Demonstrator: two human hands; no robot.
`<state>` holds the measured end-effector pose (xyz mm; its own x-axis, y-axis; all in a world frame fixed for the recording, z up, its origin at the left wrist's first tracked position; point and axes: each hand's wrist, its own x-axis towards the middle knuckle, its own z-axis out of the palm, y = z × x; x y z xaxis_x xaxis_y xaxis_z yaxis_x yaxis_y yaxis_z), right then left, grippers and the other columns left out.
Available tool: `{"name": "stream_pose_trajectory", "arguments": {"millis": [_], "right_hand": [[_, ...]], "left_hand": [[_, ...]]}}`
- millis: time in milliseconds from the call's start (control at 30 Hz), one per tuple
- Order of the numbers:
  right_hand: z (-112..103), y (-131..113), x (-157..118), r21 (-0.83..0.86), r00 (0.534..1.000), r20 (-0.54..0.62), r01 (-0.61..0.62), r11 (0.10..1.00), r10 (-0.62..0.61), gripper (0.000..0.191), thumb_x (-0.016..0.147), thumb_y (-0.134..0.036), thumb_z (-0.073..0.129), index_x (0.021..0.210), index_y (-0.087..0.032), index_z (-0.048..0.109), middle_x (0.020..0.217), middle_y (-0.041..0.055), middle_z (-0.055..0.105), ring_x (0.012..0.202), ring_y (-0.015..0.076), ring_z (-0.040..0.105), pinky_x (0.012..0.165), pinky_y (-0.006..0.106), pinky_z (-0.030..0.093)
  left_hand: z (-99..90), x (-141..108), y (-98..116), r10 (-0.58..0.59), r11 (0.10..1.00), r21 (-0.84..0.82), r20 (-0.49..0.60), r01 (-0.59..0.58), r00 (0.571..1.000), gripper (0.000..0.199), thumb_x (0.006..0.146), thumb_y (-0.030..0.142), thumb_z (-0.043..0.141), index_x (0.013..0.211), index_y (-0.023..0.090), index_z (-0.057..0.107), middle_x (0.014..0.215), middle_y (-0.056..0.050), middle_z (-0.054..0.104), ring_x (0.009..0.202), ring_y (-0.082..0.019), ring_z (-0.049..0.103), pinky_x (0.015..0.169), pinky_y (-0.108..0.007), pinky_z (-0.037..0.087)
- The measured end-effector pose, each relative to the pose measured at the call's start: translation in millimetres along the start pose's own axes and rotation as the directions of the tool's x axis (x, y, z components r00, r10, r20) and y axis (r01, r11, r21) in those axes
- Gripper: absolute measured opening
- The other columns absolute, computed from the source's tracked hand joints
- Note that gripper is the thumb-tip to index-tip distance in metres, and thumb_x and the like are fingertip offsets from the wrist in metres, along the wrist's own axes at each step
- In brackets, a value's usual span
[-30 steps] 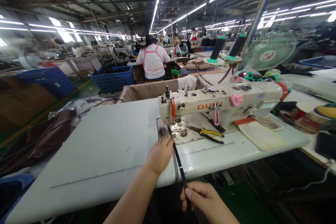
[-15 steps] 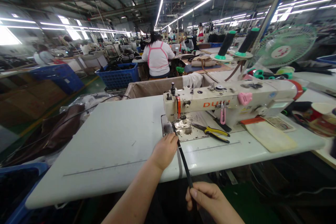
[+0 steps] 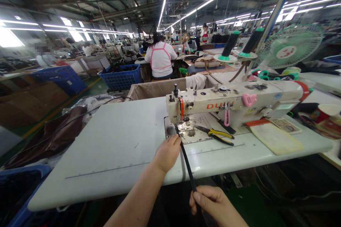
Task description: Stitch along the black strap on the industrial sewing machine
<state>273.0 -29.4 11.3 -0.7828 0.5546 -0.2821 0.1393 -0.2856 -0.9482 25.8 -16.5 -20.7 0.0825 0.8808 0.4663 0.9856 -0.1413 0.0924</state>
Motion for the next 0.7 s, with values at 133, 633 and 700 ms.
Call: {"name": "stream_pose_trajectory", "arguments": {"millis": [133,633,700], "right_hand": [[0.9,3.2,-0.8,-0.006,1.0,0.014,-0.006,1.0,0.007,0.056,0.086,-0.072,0.074,0.074,-0.017,0.079,0.066,0.0036,0.068,0.066,0.0172,0.058,0.067,0.03,0.04],[-4.5,5.2,3.6,-0.16,0.985,0.047,0.171,0.972,-0.166,0.055,0.087,-0.072,0.072,0.073,-0.019,0.077,0.08,0.0045,0.066,0.08,0.0203,0.06,0.077,0.033,0.045],[-4.7,8.9,7.5,-0.171,0.984,0.0,0.174,0.97,-0.176,0.057,0.083,-0.075,0.075,0.072,-0.019,0.075,0.08,0.0039,0.064,0.079,0.0204,0.059,0.075,0.033,0.045]], "left_hand": [[2.2,3.5,0.3,-0.028,1.0,0.007,0.026,0.028,0.999,0.03,0.101,0.012,0.051,0.129,0.015,0.061,0.132,-0.015,0.069,0.131,-0.028,0.065,0.118,-0.046,0.053],[1.7,-1.5,-0.2,-0.012,1.0,-0.001,-0.009,0.012,1.0,0.027,0.101,0.012,0.051,0.124,0.014,0.064,0.128,-0.017,0.071,0.119,-0.028,0.071,0.108,-0.046,0.059],[1.7,-1.7,0.3,-0.01,1.0,0.0,-0.011,0.01,1.0,0.026,0.101,0.012,0.051,0.123,0.015,0.065,0.127,-0.016,0.072,0.118,-0.027,0.071,0.108,-0.046,0.059]]}}
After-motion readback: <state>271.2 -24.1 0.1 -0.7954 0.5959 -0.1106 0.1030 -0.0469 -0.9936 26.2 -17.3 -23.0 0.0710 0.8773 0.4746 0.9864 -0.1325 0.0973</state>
